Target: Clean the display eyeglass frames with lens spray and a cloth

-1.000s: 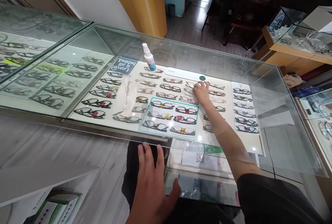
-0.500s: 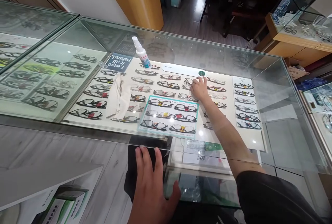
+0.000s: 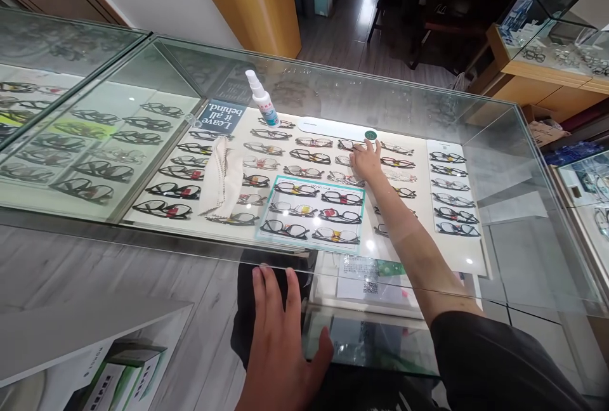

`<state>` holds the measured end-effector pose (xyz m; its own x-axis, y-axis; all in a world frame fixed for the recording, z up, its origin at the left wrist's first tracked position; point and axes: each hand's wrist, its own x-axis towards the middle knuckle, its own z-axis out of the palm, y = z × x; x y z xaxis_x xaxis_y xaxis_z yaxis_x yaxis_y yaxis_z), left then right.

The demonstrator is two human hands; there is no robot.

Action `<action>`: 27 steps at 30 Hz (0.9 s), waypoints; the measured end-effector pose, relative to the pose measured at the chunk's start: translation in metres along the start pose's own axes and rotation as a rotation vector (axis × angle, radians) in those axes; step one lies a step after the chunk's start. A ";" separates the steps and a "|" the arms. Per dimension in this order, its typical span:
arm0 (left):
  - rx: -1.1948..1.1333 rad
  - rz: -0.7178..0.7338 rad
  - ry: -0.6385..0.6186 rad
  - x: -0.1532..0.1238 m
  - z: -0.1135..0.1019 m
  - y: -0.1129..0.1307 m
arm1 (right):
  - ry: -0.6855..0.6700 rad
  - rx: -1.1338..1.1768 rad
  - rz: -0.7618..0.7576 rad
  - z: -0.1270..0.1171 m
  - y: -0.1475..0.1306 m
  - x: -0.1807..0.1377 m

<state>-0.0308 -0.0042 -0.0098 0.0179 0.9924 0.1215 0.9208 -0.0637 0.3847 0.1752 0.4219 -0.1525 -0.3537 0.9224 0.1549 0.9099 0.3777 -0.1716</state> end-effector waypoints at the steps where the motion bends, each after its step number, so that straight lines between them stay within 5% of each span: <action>1: -0.001 -0.001 -0.004 0.000 0.000 0.000 | -0.009 0.003 0.008 0.001 0.001 -0.001; 8: -0.019 -0.012 -0.029 -0.001 -0.002 -0.002 | -0.068 0.065 0.040 -0.013 0.000 -0.004; 12: -0.026 -0.002 -0.055 -0.001 -0.001 -0.004 | 0.030 0.092 0.002 -0.036 -0.041 -0.026; 15: -0.019 -0.013 -0.020 0.000 0.002 -0.002 | 0.049 0.193 -0.092 -0.055 -0.095 -0.074; 20: -0.012 -0.014 0.062 -0.001 0.011 0.000 | -0.149 0.594 -0.238 -0.082 -0.169 -0.194; 23: -0.020 -0.010 0.157 -0.001 0.015 0.000 | -0.336 0.828 -0.196 -0.099 -0.184 -0.246; 27: -0.079 0.038 0.245 0.000 0.019 -0.002 | -0.461 1.144 0.012 -0.127 -0.190 -0.270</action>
<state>-0.0257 -0.0020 -0.0277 -0.0522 0.9348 0.3514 0.8879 -0.1176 0.4447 0.1260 0.0908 -0.0378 -0.6014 0.7806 -0.1702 0.2819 0.0081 -0.9594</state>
